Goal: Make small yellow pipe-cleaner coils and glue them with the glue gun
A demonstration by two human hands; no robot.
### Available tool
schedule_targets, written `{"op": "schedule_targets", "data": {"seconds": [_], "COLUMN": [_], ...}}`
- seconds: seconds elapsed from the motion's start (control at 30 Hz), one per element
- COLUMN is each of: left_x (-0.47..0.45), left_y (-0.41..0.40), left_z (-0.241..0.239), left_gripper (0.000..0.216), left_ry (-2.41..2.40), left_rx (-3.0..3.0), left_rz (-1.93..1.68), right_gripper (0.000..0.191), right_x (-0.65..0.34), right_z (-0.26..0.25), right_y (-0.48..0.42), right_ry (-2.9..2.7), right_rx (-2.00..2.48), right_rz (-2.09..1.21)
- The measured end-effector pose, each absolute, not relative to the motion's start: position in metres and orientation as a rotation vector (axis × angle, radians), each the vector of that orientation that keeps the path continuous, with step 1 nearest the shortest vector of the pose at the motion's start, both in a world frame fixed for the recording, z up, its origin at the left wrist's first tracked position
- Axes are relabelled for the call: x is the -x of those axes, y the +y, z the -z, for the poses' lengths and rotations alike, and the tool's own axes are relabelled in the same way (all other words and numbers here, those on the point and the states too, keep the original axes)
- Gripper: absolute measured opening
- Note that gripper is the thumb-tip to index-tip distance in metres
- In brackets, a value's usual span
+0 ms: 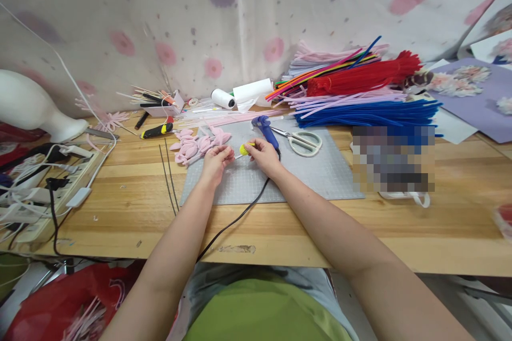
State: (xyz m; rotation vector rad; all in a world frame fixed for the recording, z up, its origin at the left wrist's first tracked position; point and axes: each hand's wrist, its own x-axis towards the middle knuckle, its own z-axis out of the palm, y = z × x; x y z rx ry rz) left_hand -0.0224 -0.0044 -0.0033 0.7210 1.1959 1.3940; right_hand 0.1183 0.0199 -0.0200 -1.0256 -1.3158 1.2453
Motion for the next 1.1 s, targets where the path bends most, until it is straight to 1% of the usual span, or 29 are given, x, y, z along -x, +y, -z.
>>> {"op": "schedule_targets", "data": {"seconds": [0.17, 0.43, 0.67, 0.83, 1.1], "left_x": [0.018, 0.006, 0.01, 0.011, 0.01], "left_y": [-0.005, -0.011, -0.01, -0.009, -0.01], "left_z": [0.005, 0.008, 0.005, 0.005, 0.007], "left_gripper": [0.021, 0.031, 0.034, 0.036, 0.033], "left_ry": [1.217, 1.181, 1.152, 1.155, 1.197], "left_rx": [-0.799, -0.95, -0.862, -0.877, -0.879], "left_rz": [-1.444, -1.475, -1.445, -1.448, -1.461], "right_gripper": [0.032, 0.031, 0.031, 0.028, 0.027], "right_x": [-0.119, -0.119, -0.12, -0.121, -0.12], "right_z": [0.021, 0.021, 0.018, 0.019, 0.019], "right_y": [0.02, 0.018, 0.017, 0.016, 0.015], "right_ry": [-1.344, -1.436, -1.491, -1.507, -1.521], "right_rx": [1.028, 1.054, 1.079, 1.071, 1.072], "right_rz": [-1.226, -1.106, -1.067, -1.064, -1.056]}}
